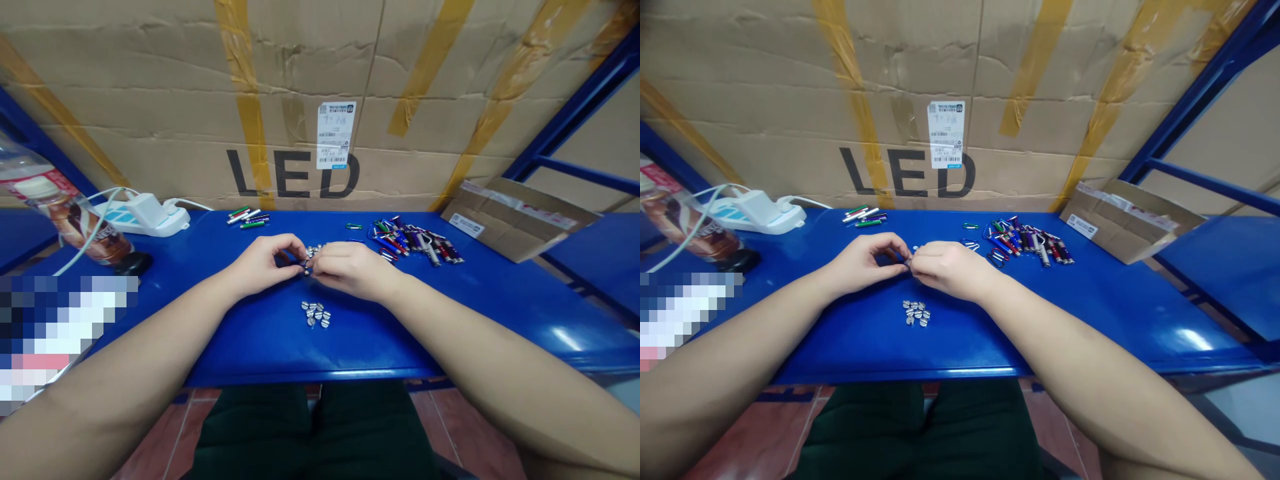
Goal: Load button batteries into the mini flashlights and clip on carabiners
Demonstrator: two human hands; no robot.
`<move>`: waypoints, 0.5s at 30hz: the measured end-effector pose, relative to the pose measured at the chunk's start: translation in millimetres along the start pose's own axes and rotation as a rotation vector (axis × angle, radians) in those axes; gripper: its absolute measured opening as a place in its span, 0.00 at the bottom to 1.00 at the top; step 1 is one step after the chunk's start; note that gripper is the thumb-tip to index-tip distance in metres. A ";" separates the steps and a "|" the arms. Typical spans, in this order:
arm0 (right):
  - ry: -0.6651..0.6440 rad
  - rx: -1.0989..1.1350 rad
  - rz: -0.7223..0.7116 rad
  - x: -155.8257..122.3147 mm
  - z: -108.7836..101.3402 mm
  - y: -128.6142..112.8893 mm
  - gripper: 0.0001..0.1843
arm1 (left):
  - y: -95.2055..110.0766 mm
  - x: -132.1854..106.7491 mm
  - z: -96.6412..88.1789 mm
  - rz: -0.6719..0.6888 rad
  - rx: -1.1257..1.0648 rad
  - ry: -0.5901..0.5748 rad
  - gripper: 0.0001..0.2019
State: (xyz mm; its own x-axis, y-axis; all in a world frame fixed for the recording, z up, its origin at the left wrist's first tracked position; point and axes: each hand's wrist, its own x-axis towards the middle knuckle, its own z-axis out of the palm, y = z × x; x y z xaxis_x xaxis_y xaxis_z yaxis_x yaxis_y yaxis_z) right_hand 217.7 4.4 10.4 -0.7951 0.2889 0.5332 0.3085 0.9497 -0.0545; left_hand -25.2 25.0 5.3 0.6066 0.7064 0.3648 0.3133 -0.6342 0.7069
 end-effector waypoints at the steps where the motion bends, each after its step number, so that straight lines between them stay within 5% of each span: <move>1: 0.020 0.003 0.002 0.1 -0.4 -0.3 0.11 | -0.3 0.0 0.0 -0.003 -0.013 0.009 0.09; 8: 0.028 -0.066 0.199 -4.3 -9.9 7.8 0.08 | 0.7 -0.2 0.2 -0.009 -0.044 0.032 0.10; 15: -0.225 -0.129 0.388 -12.3 -3.9 22.5 0.14 | 4.2 -1.9 0.5 -0.083 -0.125 0.087 0.20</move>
State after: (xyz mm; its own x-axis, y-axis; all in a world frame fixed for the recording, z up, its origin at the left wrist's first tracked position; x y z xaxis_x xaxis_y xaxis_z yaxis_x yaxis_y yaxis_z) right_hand 236.5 21.7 5.9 -0.6969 0.6526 0.2973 0.6569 0.7473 -0.1006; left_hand -24.8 20.8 7.2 0.5152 0.7826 0.3494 0.2634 -0.5325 0.8044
